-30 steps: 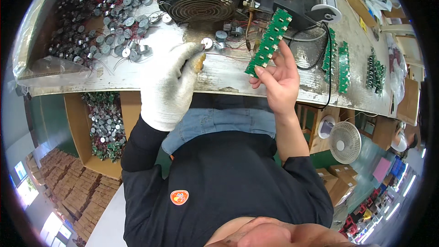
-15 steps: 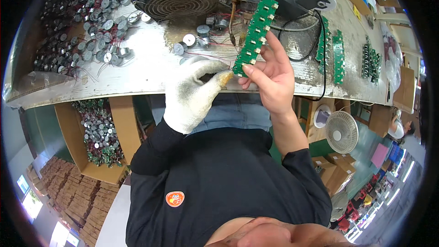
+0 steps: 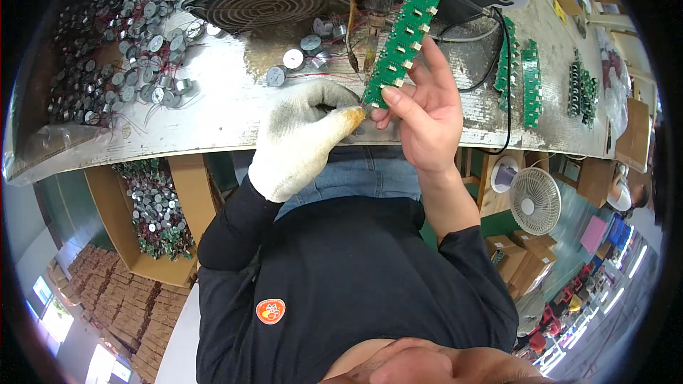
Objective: Assembling small electronic components onto a PCB strip at a factory workbench.
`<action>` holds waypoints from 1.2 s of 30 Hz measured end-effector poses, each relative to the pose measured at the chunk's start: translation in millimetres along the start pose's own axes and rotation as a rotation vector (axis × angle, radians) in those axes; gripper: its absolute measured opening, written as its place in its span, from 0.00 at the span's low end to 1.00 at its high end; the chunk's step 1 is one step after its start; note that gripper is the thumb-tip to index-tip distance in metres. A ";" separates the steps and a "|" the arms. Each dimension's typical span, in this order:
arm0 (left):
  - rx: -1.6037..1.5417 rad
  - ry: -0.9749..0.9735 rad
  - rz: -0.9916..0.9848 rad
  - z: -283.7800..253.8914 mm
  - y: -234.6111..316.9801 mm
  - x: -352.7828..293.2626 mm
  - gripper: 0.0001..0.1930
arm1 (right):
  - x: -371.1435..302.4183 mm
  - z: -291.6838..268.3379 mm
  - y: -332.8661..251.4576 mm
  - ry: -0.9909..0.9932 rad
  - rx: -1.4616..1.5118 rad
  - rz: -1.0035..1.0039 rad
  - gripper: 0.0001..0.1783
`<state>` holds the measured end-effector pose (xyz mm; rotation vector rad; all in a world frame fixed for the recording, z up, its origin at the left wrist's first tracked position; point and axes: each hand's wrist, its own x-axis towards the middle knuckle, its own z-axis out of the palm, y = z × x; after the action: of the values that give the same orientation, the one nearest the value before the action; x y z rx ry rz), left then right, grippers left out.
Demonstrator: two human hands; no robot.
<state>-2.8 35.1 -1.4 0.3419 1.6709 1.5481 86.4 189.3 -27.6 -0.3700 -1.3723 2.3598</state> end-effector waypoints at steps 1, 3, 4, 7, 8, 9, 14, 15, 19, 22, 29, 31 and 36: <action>0.000 -0.001 -0.002 -0.4 -1.4 1.6 0.08 | 0.5 0.2 -0.3 0.002 0.000 0.001 0.40; -0.053 0.012 0.036 -1.6 -5.5 5.1 0.08 | 1.6 1.2 -0.4 -0.001 0.008 -0.004 0.39; -0.052 0.011 0.034 -1.9 -6.5 6.3 0.08 | 2.2 1.8 -0.4 0.001 0.009 -0.003 0.39; -0.135 0.027 0.045 -2.3 -7.1 9.3 0.08 | 3.6 2.7 -1.3 -0.001 0.026 -0.010 0.40; -0.134 0.029 0.036 -2.6 -7.3 10.4 0.08 | 4.2 2.4 -1.1 0.001 0.027 -0.009 0.40; -0.134 0.030 0.027 -2.9 -7.3 11.1 0.07 | 4.7 2.3 -1.0 0.002 0.028 -0.007 0.40; -0.183 0.009 0.006 -4.0 -6.0 14.2 0.07 | 7.2 3.2 -1.0 0.009 0.038 -0.013 0.40; -0.197 0.013 0.011 -4.0 -6.6 15.0 0.07 | 7.7 3.3 -1.2 0.004 0.041 -0.017 0.40; -0.265 0.000 -0.038 -3.9 -0.8 14.2 0.07 | 8.8 3.8 -2.4 0.002 0.049 -0.018 0.40; -0.234 0.008 -0.030 -0.8 4.1 13.5 0.07 | 8.5 4.5 -3.1 -0.004 0.051 -0.027 0.40; -0.356 -0.020 -0.069 -0.2 -1.3 12.4 0.06 | 7.4 3.6 0.7 0.018 0.039 -0.027 0.40; -0.329 -0.019 -0.053 0.9 -1.9 12.2 0.06 | 6.6 3.5 0.9 0.020 0.040 -0.021 0.40; -0.330 0.001 -0.028 1.5 -3.5 11.5 0.06 | 5.9 4.2 0.8 0.019 0.045 -0.025 0.39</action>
<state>-7.9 43.3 -8.8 0.1433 1.3835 1.7665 79.2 188.4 -26.4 -0.3589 -1.3061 2.3564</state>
